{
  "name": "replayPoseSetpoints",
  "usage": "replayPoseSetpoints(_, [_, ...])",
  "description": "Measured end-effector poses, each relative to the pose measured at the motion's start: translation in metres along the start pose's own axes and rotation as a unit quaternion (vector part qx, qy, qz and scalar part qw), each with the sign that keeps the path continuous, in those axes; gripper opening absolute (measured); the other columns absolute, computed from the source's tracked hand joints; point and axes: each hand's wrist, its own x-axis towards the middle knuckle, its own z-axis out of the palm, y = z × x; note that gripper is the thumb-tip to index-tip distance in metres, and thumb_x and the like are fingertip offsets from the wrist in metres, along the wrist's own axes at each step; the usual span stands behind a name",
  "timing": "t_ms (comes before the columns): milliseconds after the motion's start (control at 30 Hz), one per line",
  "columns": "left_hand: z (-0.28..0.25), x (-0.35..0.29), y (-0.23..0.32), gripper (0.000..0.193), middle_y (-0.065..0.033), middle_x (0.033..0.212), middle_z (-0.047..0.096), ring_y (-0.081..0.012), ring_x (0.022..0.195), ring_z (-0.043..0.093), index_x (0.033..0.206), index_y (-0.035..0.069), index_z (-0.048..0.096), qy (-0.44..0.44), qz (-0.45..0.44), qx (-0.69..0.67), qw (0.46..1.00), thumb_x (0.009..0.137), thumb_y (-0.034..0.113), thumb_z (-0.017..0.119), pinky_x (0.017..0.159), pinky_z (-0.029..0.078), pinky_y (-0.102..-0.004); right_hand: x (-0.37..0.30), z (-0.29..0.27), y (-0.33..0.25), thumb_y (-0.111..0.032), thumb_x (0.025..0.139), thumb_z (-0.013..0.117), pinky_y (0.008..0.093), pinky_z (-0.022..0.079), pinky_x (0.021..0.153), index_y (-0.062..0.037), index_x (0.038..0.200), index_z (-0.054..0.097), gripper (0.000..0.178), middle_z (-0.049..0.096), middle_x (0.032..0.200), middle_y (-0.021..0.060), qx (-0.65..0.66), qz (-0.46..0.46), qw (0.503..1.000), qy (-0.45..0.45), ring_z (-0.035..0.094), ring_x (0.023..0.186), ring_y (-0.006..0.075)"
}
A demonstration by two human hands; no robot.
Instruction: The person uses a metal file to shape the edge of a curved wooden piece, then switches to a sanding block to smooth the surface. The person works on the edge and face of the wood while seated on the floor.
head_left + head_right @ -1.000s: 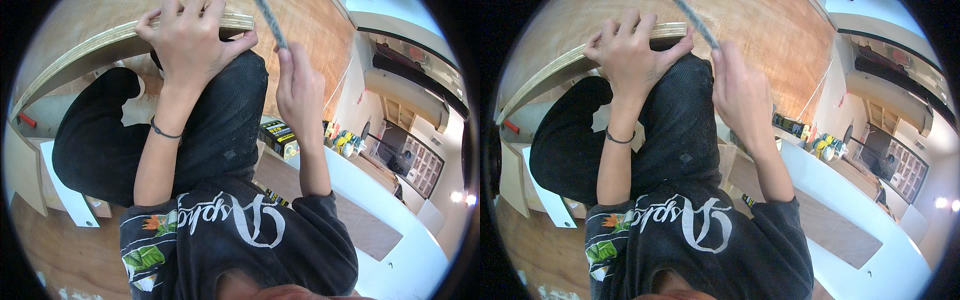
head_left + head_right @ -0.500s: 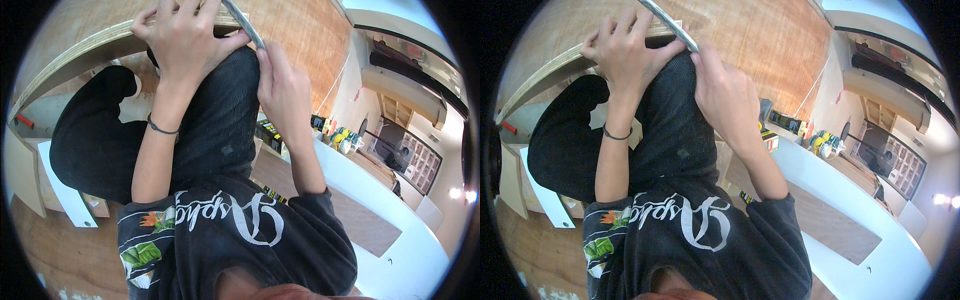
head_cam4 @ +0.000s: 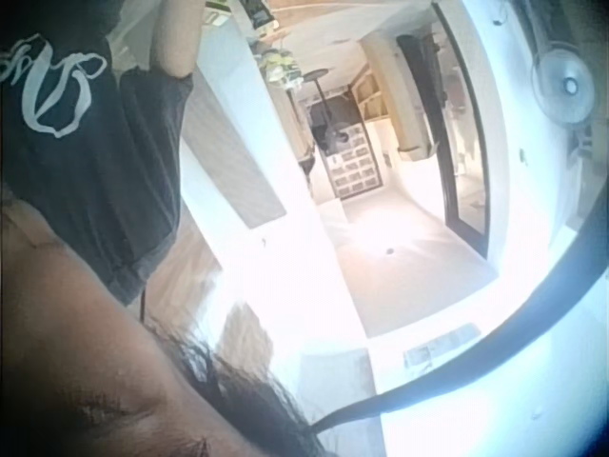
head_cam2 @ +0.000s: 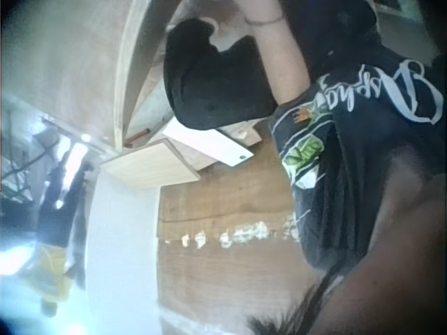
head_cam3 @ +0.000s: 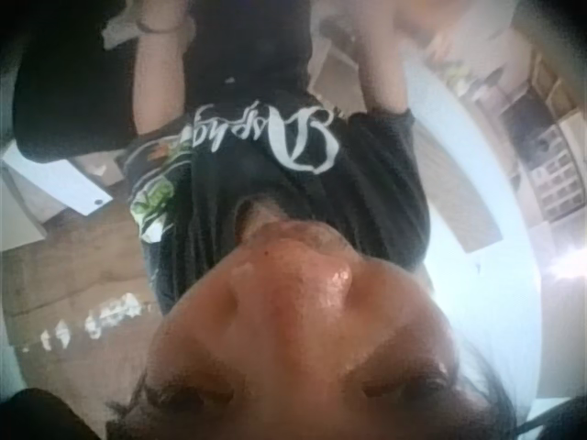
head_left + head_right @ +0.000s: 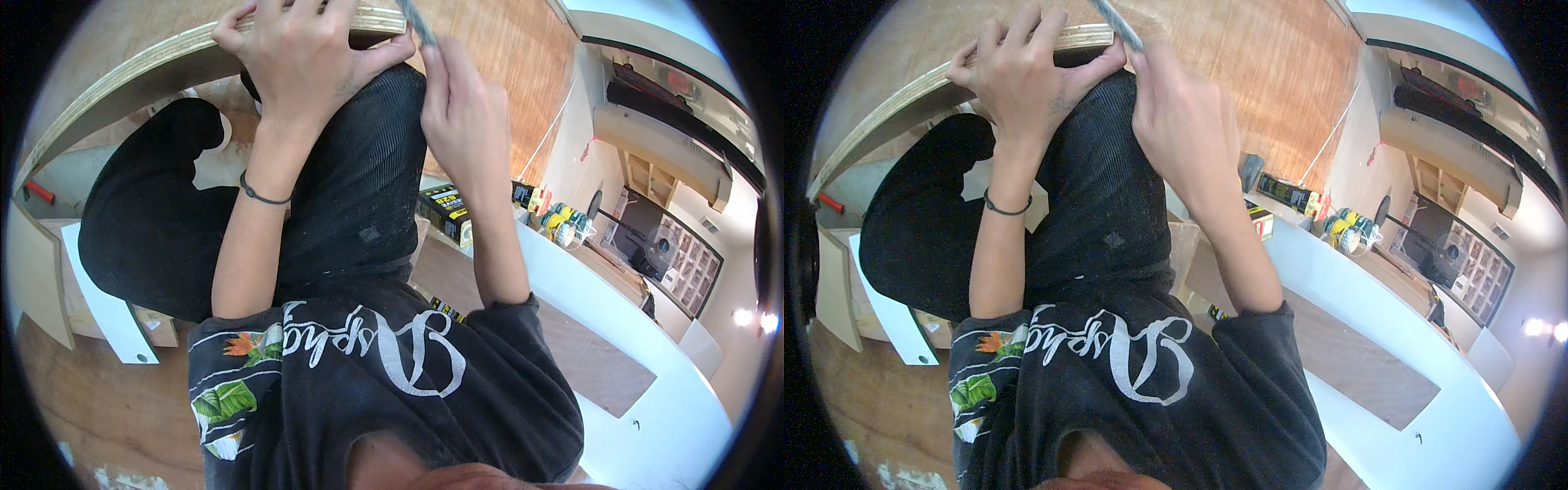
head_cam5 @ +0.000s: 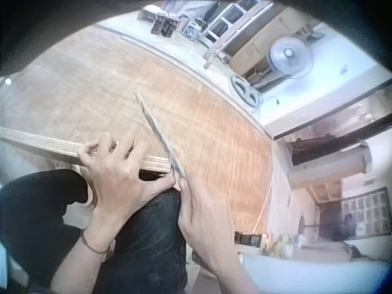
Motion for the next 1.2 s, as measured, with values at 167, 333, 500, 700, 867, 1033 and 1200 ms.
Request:
replayPoseSetpoints(167, [-0.001, 0.001, 0.001, 0.055, -0.0041, 0.098, 0.064, -0.0262, 0.093, 0.052, 0.085, 0.010, 0.069, 0.024, 0.008, -0.024, 0.999, 0.059, 0.058, 0.078, 0.086, 0.030, -0.0487, -0.001, -0.002, -0.006, -0.021, 0.100, 0.052, 0.0507, 0.048, 0.050, -0.0065, 0.100, 0.057, 0.015, 0.060, 0.060, 0.0219, -0.017, 0.029, 0.999, -0.015, 0.063, 0.058, 0.0427])
replayPoseSetpoints(333, [-0.004, 0.004, 0.000, 0.052, -0.0029, 0.097, 0.064, -0.0261, 0.091, 0.053, 0.083, 0.011, 0.069, 0.011, 0.020, -0.003, 1.000, 0.061, 0.057, 0.078, 0.086, 0.031, -0.0498, -0.002, 0.000, -0.005, -0.020, 0.102, 0.052, 0.0449, 0.044, 0.050, -0.0037, 0.104, 0.060, 0.019, 0.057, 0.063, 0.0217, -0.011, 0.060, 0.998, -0.027, 0.061, 0.057, 0.0398])
replayPoseSetpoints(500, [-0.005, 0.002, 0.001, 0.048, -0.0018, 0.093, 0.062, -0.0253, 0.089, 0.053, 0.081, 0.012, 0.069, 0.023, 0.004, -0.011, 1.000, 0.062, 0.055, 0.077, 0.086, 0.031, -0.0496, -0.005, 0.002, -0.003, -0.020, 0.101, 0.052, 0.0447, 0.043, 0.049, -0.0043, 0.103, 0.060, 0.017, 0.056, 0.062, 0.0223, -0.030, 0.011, 0.999, 0.005, 0.061, 0.057, 0.0399])
replayPoseSetpoints(700, [-0.003, 0.000, 0.001, 0.048, -0.0031, 0.095, 0.064, -0.0252, 0.090, 0.053, 0.084, 0.012, 0.069, 0.014, 0.009, -0.025, 1.000, 0.063, 0.055, 0.077, 0.088, 0.031, -0.0503, -0.004, 0.001, -0.012, -0.019, 0.101, 0.052, 0.0446, 0.043, 0.048, -0.0049, 0.100, 0.060, 0.016, 0.054, 0.060, 0.0218, -0.028, 0.027, 0.999, -0.008, 0.061, 0.056, 0.0402])
replayPoseSetpoints(867, [0.000, 0.001, -0.001, 0.051, -0.0023, 0.097, 0.064, -0.0252, 0.091, 0.053, 0.087, 0.012, 0.069, 0.035, 0.025, -0.012, 0.999, 0.064, 0.057, 0.076, 0.089, 0.031, -0.0513, -0.006, 0.002, -0.015, -0.021, 0.101, 0.052, 0.0462, 0.043, 0.050, -0.0056, 0.099, 0.060, 0.018, 0.056, 0.062, 0.0225, -0.014, 0.035, 0.999, 0.000, 0.061, 0.059, 0.0414])
replayPoseSetpoints(1033, [-0.003, -0.001, -0.001, 0.053, -0.0021, 0.094, 0.062, -0.0250, 0.091, 0.053, 0.088, 0.011, 0.070, 0.006, 0.015, -0.010, 1.000, 0.065, 0.059, 0.075, 0.089, 0.031, -0.0510, -0.009, 0.007, -0.010, -0.020, 0.101, 0.052, 0.0462, 0.043, 0.050, -0.0052, 0.098, 0.060, 0.017, 0.055, 0.062, 0.0226, -0.024, 0.030, 0.999, 0.012, 0.061, 0.059, 0.0420])
replayPoseSetpoints(1200, [-0.002, 0.000, -0.002, 0.049, -0.0024, 0.093, 0.061, -0.0249, 0.090, 0.053, 0.084, 0.012, 0.068, 0.054, 0.035, -0.026, 0.998, 0.064, 0.057, 0.076, 0.086, 0.031, -0.0504, -0.004, 0.008, -0.007, -0.019, 0.101, 0.053, 0.0458, 0.042, 0.050, -0.0053, 0.099, 0.061, 0.016, 0.055, 0.064, 0.0233, -0.028, 0.028, 0.999, 0.019, 0.060, 0.060, 0.0419])
